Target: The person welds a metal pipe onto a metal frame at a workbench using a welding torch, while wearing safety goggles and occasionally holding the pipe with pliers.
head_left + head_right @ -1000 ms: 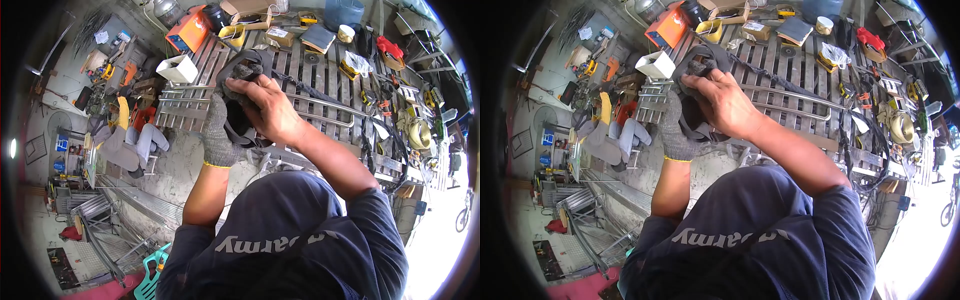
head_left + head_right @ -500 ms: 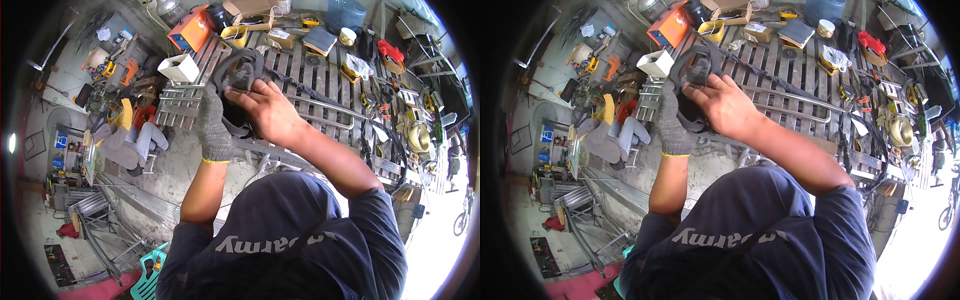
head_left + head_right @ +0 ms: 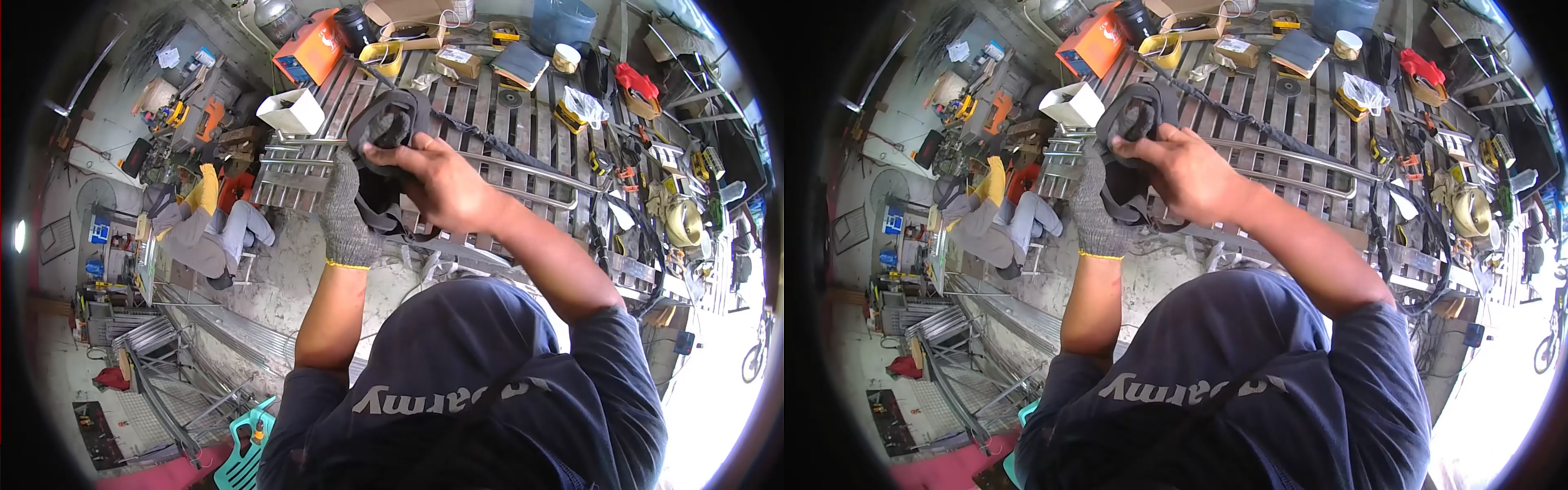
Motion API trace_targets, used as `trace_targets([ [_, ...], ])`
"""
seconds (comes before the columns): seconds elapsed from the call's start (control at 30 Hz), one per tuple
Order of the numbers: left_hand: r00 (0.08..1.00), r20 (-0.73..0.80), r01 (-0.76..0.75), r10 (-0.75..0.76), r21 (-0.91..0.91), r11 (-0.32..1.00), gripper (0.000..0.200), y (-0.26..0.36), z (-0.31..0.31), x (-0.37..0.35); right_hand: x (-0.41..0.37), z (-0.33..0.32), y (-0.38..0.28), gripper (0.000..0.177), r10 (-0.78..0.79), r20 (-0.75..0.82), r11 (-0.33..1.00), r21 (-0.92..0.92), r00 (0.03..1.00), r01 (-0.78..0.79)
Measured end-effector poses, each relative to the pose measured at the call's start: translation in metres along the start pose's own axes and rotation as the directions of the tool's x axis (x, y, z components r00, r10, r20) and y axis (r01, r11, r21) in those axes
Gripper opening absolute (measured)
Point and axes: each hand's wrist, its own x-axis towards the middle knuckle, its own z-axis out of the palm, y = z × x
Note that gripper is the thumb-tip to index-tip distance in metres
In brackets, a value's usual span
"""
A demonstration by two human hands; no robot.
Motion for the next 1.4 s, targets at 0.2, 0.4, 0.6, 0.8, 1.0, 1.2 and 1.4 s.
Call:
trace_targets([
  [0.2,0.995,0.047,-0.087,0.086,0.023,0.996,0.062,0.002,0.014,-0.002,0.009,-0.014,-0.004,0.066,-0.136,0.029,0.797,-0.590,0.990,0.127],
  [0.4,0.951,0.058,-0.304,0.304,0.359,0.883,0.047,-0.004,0.002,0.004,0.012,0.013,-0.020,0.067,-0.015,-0.118,0.591,-0.802,0.993,-0.086],
  [0.6,0.967,0.250,0.004,0.051,-0.213,0.977,0.061,0.009,-0.006,0.010,0.006,0.012,-0.012,0.043,-0.122,-0.090,0.970,-0.222,0.988,0.100],
  [0.8,0.962,0.212,-0.160,0.174,-0.080,0.984,0.069,0.041,0.003,-0.004,-0.006,-0.057,-0.020,0.032,0.336,-0.017,0.603,0.772,0.942,-0.201],
  [1.0,0.950,0.133,-0.290,0.283,0.037,0.956,0.070,0.048,-0.021,0.004,-0.012,-0.048,-0.040,0.033,0.307,-0.737,0.934,0.356,0.602,-0.039],
  [1.2,0.945,0.307,-0.104,0.114,-0.046,0.993,0.074,0.036,-0.020,0.023,0.003,0.004,-0.057,0.060,-0.111,-0.087,0.895,-0.441,0.990,0.062],
  [1.4,0.998,0.028,0.070,-0.065,-0.436,0.897,0.066,0.063,0.000,0.017,-0.001,0.015,-0.064,0.068,-0.019,0.022,0.955,0.296,1.000,0.011],
])
